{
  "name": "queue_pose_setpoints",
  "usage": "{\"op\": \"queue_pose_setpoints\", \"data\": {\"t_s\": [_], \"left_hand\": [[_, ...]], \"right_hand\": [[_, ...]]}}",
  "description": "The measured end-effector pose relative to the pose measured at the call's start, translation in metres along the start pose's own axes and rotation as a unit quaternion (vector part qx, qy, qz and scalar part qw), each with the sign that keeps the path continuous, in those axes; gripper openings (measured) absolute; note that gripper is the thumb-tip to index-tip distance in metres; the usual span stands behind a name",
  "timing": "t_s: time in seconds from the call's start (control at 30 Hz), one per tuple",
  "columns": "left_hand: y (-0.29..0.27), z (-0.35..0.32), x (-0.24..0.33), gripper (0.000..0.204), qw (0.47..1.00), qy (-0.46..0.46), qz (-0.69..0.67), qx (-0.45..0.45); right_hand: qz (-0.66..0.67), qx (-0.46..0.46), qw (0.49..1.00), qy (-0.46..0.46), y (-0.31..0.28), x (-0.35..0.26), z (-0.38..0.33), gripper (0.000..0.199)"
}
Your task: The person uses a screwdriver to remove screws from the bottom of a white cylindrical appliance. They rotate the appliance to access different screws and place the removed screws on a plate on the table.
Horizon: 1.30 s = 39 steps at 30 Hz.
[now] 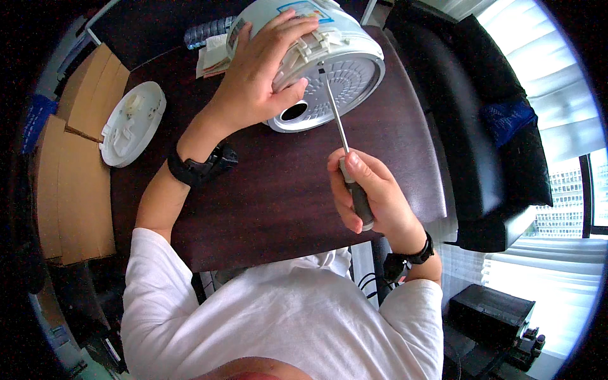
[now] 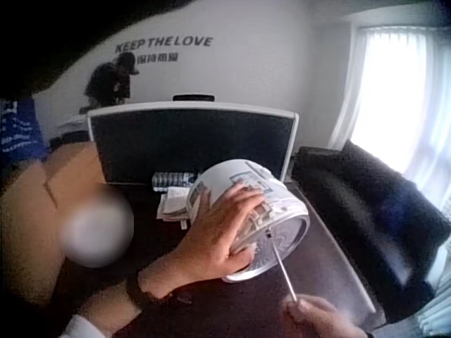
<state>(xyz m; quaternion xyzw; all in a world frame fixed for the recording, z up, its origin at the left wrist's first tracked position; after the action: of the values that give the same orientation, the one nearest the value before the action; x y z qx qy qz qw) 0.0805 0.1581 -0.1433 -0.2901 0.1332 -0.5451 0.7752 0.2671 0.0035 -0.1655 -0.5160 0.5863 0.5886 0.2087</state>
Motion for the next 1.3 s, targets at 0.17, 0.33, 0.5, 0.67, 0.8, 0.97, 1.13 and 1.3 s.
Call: {"op": "queue_pose_setpoints", "data": {"t_s": [0.17, 0.33, 0.5, 0.67, 0.8, 0.97, 1.13, 1.3], "left_hand": [[0.000, 0.001, 0.000, 0.070, 0.999, -0.020, -0.014, -0.024], [0.002, -0.001, 0.000, 0.068, 1.000, -0.005, 0.013, -0.002], [0.001, 0.000, 0.000, 0.068, 1.000, 0.002, -0.001, 0.003], [0.000, 0.001, 0.000, 0.071, 1.000, -0.018, -0.003, -0.025], [-0.004, 0.003, 0.000, 0.078, 0.995, -0.051, -0.014, -0.085], [0.002, 0.001, -0.001, 0.068, 1.000, 0.003, -0.003, 0.006], [0.002, -0.001, -0.001, 0.068, 1.000, 0.000, 0.007, 0.004], [0.002, -0.001, -0.001, 0.068, 1.000, -0.001, 0.006, 0.004]], "right_hand": [[0.055, -0.022, 0.998, -0.015, 0.000, 0.002, -0.003, 0.042], [0.084, -0.044, 0.995, -0.021, 0.007, 0.003, -0.003, 0.044], [0.106, -0.018, 0.994, -0.017, 0.013, 0.003, -0.001, 0.045], [0.116, -0.045, 0.992, -0.011, 0.011, 0.007, -0.003, 0.044], [0.117, -0.038, 0.992, -0.011, 0.012, 0.005, -0.002, 0.044], [0.119, -0.046, 0.992, -0.015, 0.014, 0.005, -0.001, 0.044], [0.121, -0.039, 0.992, -0.011, 0.015, 0.005, -0.002, 0.044], [0.129, -0.035, 0.991, -0.011, 0.016, 0.005, -0.003, 0.045]]}}
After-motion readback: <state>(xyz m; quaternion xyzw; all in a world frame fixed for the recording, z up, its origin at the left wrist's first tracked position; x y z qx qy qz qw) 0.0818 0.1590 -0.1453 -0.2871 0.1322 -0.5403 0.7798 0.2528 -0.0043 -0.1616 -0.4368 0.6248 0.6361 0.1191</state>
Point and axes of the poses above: each hand's wrist, its own z-axis towards the middle knuckle, its own y-axis out of the palm, x = y × z, the point moved 2 cm from there along z, towards the middle knuckle, and after that the axes turned 1 degree about -x, right-handed, at the moved point
